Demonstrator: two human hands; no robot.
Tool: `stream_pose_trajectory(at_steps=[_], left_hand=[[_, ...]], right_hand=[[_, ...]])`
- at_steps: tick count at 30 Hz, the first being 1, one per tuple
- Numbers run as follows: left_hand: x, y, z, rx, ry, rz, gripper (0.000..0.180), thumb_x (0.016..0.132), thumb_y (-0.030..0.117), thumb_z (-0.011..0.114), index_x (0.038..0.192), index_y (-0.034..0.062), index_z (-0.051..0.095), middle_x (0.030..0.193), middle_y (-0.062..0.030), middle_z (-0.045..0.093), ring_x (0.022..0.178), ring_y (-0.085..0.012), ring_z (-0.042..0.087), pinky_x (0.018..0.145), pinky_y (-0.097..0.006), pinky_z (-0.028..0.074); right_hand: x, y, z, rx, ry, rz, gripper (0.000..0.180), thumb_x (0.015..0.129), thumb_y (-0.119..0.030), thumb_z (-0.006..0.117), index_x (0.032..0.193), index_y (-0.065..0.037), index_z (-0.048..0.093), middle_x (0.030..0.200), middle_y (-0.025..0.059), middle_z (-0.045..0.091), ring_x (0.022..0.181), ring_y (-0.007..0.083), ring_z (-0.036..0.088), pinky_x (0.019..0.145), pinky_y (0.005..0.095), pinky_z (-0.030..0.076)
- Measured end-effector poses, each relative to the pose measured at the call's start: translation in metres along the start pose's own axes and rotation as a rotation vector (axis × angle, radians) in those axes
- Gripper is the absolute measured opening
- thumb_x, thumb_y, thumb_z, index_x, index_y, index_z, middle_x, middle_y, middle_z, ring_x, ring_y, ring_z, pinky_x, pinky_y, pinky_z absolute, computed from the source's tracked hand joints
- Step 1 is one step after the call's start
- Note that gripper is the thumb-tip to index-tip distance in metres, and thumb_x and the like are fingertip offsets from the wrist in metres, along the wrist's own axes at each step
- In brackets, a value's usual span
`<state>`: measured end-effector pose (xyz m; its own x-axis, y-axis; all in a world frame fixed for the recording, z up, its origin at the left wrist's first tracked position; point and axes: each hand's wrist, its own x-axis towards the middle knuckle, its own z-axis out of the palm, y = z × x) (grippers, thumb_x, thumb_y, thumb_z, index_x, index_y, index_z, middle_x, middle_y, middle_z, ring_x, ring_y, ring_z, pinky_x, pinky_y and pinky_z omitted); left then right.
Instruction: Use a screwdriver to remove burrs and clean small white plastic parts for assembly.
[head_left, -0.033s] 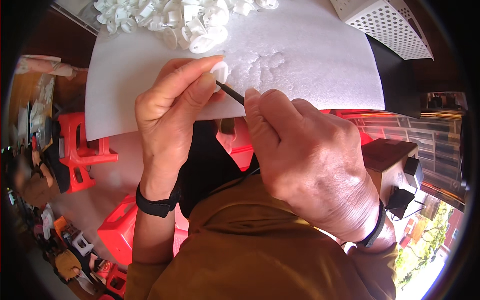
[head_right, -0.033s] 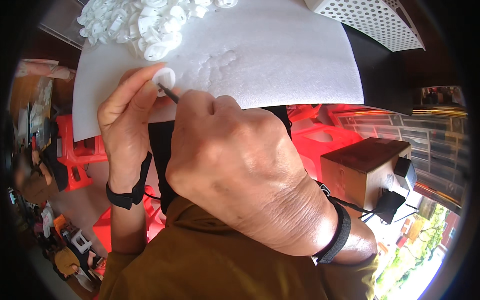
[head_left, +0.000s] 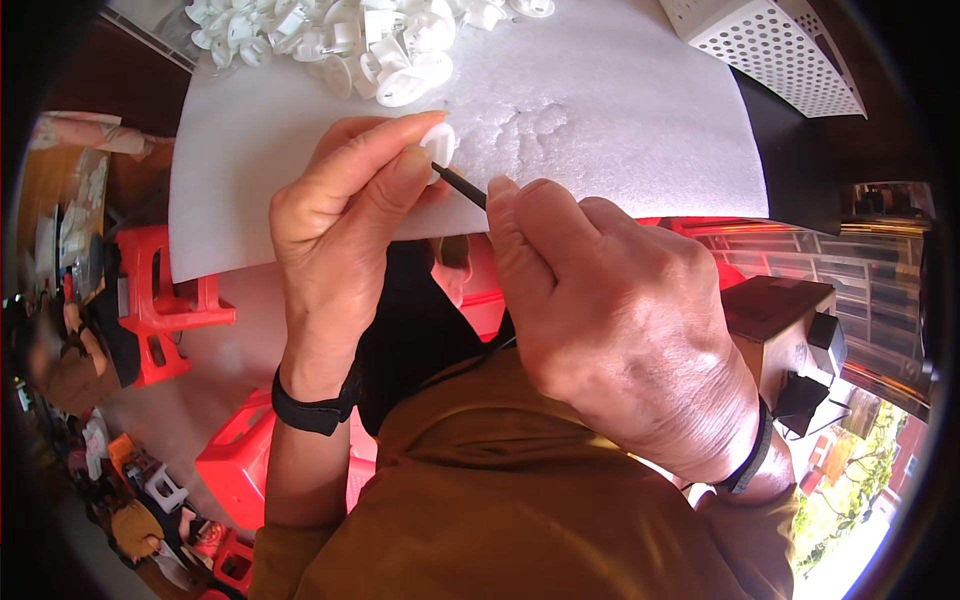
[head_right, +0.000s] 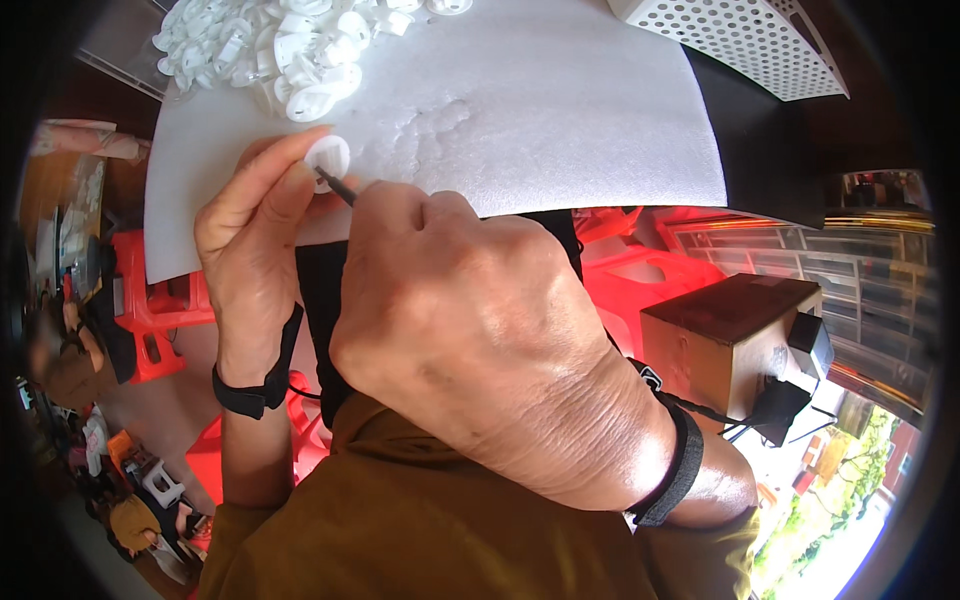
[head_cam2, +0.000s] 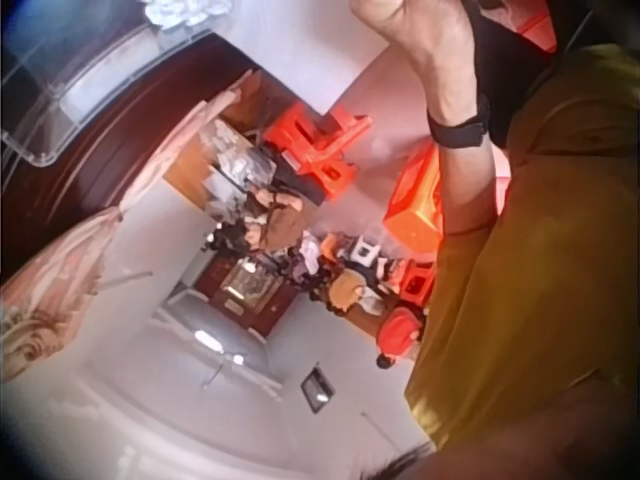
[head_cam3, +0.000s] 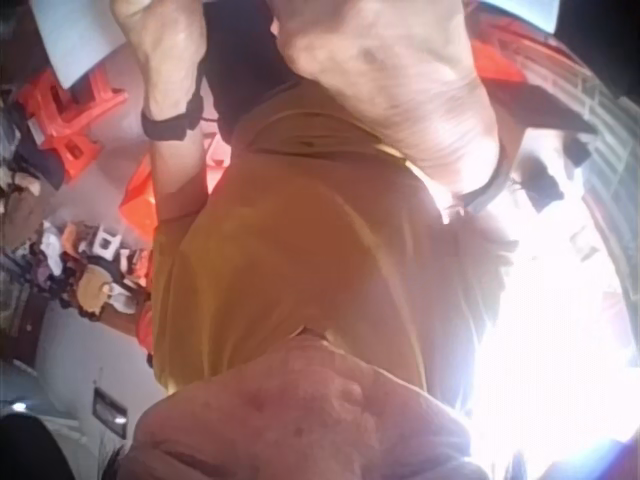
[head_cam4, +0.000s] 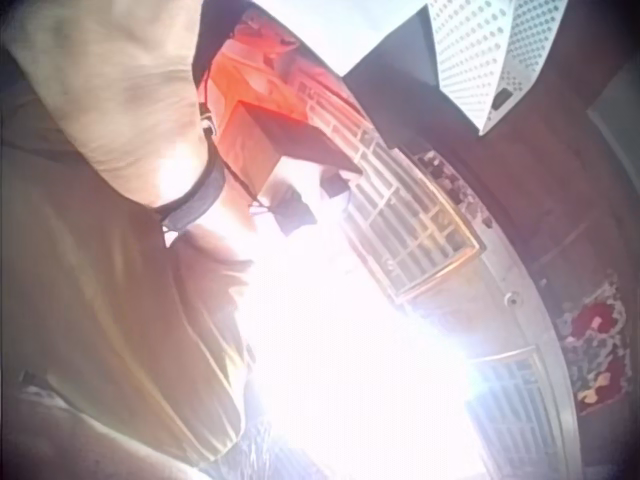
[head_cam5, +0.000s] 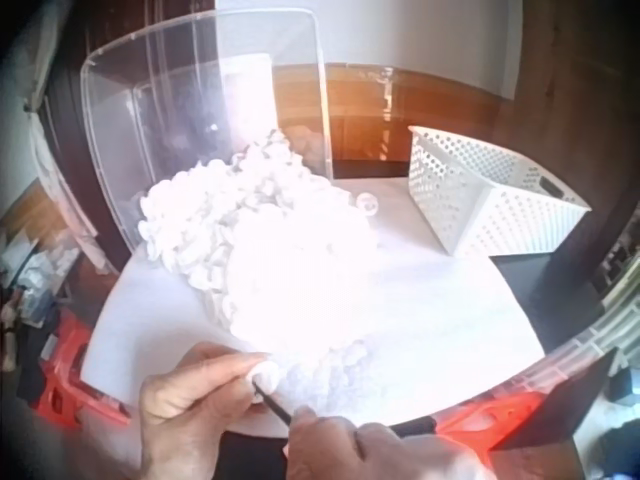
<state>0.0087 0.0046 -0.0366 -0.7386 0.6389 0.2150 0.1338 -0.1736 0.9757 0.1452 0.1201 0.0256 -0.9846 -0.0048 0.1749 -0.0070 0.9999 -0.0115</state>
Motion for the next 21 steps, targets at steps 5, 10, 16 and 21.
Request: stream_pose_trajectory(at_steps=[5, 10, 16, 21], left_hand=[[-0.001, -0.001, 0.001, 0.106, -0.01, 0.055, 0.021, 0.089, 0.004, 0.063, 0.109, 0.0022, 0.068, 0.095, -0.0023, 0.059, 0.076, -0.0083, 0.059, 0.068, -0.02, 0.048], [0.0, 0.0, 0.002, 0.185, -0.012, 0.079, 0.021, 0.089, 0.004, 0.063, 0.11, 0.003, 0.069, 0.092, -0.0017, 0.058, 0.075, -0.0076, 0.057, 0.068, -0.02, 0.047], [-0.003, -0.001, 0.004, 0.202, -0.004, 0.092, 0.02, 0.09, 0.007, 0.062, 0.109, 0.0025, 0.068, 0.096, -0.0015, 0.057, 0.077, -0.0076, 0.057, 0.068, -0.021, 0.047], [-0.006, 0.007, 0.0, -0.016, 0.049, 0.064, 0.024, 0.095, 0.011, 0.057, 0.114, -0.0011, 0.064, 0.103, -0.0047, 0.058, 0.086, -0.0117, 0.059, 0.075, -0.026, 0.053]], right_hand=[[-0.002, -0.003, 0.001, -0.001, 0.002, -0.045, 0.03, 0.071, -0.004, 0.064, 0.097, 0.01, 0.062, 0.084, 0.009, 0.056, 0.064, 0.0161, 0.058, 0.048, 0.0274, 0.048], [-0.002, -0.007, -0.003, -0.027, -0.057, -0.049, 0.03, 0.069, -0.004, 0.064, 0.095, 0.011, 0.062, 0.082, 0.0091, 0.055, 0.063, 0.0158, 0.058, 0.048, 0.0266, 0.048], [-0.005, -0.006, -0.003, -0.048, -0.028, -0.037, 0.033, 0.071, -0.004, 0.064, 0.1, 0.011, 0.06, 0.077, 0.0071, 0.052, 0.063, 0.0159, 0.059, 0.047, 0.0284, 0.048], [-0.012, 0.008, -0.001, 0.326, 0.017, 0.116, 0.032, 0.079, -0.003, 0.063, 0.109, 0.004, 0.056, 0.081, 0.0101, 0.054, 0.066, 0.0221, 0.061, 0.051, 0.0329, 0.049]])
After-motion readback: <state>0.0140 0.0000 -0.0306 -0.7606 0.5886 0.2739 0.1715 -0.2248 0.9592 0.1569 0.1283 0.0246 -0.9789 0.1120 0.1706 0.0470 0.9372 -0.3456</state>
